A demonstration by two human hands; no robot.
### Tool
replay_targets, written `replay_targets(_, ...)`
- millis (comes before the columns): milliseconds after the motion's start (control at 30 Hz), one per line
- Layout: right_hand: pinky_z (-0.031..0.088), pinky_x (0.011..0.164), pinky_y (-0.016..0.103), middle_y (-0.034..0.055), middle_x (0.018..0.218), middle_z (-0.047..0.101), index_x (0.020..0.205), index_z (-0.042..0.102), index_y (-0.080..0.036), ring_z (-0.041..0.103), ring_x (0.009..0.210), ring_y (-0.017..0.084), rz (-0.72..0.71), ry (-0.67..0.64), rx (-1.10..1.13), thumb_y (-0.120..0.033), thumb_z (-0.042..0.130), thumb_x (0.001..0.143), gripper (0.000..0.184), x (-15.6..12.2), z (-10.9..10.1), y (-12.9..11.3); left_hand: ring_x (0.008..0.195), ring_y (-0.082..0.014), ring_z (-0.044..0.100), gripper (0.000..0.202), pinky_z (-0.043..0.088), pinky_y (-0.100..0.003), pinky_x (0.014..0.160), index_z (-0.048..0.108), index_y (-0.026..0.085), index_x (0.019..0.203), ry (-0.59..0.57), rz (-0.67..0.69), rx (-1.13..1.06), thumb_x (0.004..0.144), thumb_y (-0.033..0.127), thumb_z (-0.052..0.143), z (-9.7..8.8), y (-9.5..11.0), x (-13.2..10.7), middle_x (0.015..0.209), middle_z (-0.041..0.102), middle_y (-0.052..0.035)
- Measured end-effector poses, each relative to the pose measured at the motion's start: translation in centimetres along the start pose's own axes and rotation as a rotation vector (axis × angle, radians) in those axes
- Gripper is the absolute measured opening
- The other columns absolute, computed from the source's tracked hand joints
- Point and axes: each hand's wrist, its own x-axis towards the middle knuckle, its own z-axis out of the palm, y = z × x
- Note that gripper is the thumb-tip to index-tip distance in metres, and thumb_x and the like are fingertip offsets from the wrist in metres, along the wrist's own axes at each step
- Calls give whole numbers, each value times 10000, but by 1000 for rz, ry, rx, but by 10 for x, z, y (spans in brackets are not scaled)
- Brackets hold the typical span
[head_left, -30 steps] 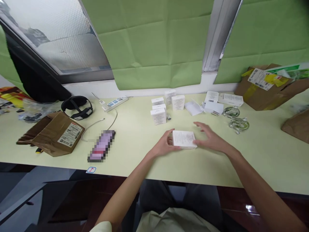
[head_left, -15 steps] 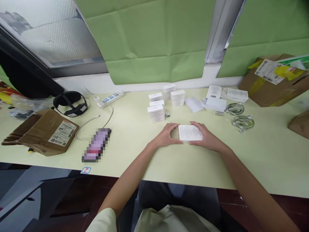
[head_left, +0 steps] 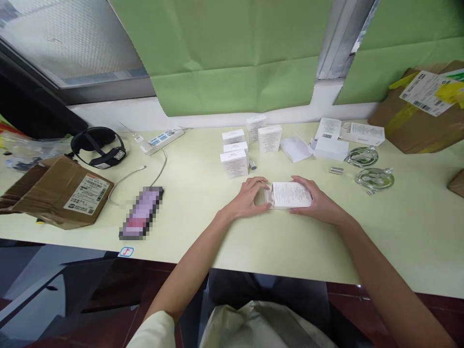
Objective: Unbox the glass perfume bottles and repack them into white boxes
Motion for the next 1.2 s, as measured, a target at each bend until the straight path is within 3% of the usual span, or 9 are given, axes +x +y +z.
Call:
replay_targets(133,344,1150,521,81,1462,418,1511,281,-367,382,1378,336,3,1,-12,-542,790,695,978,0,0,-1,1267,-250,447,161,326,-429,1098,584,233,956,53,-6,62,867,360,624,-1,-3,-1,1272,578,-60)
replay_targets(233,340,1155,517,79,1463,416,1510,281,-368,376,1382,330,-4,5,-17,-535,793,695,976,-1,0,-1,1239,-233,477,210,333,-406,1070,595,245,1075,69,46,82,867,272,604,0,-1,-1,1246,603,-54)
replay_targets(367,336,1155,524,82,1458,423,1511,288,-362,381,1381,335,-8,10,-18,-534,795,691,979,-1,0,-1,1205,-219,518,300,343,-391,1012,610,246,1130,-24,69,61,869,145,503,5,5,0,1203,641,-42)
replay_targets(600,353,1152,498,60,1499,448,1513,310,-357,395,1397,317,-6,50,64,-540,786,700,960,-2,-8,-1,1106,-230,542,185,342,-410,997,703,244,955,-81,11,24,919,359,562,7,7,0,1029,668,-51)
replay_targets(667,406,1112,473,67,1377,584,1415,468,-315,534,1283,288,65,178,141,-573,689,792,710,-3,-17,3,1116,-222,542,220,328,-417,1020,706,238,863,-78,11,-12,938,361,540,7,6,0,1036,665,-44)
replay_targets(733,489,1006,481,90,1069,719,1165,642,-238,674,1025,269,162,334,181,-618,521,893,483,-5,-27,10,1121,-218,543,310,316,-423,1036,687,220,747,-74,13,-45,958,361,510,7,4,0,1033,663,-41)
replay_targets(800,522,927,506,101,872,728,940,680,-199,697,867,268,226,439,168,-644,431,922,510,-6,-33,16,1125,-220,539,352,312,-426,1035,655,205,692,-67,5,-58,964,364,498,8,4,1,1031,662,-42)
replay_targets(967,397,1087,522,99,1214,696,1070,683,-238,601,1191,322,180,556,71,-596,537,894,425,-5,-33,15,1119,-210,537,78,324,-412,1044,601,224,934,-68,-30,-58,897,268,550,6,6,0,1101,645,-37)
replay_targets(1200,365,1107,546,86,1301,647,1152,651,-260,544,1265,335,190,492,29,-570,532,905,414,-5,-29,8,1273,-263,448,439,296,-451,1096,504,269,1261,-93,-6,-20,837,291,614,5,8,-2,1362,509,-75)
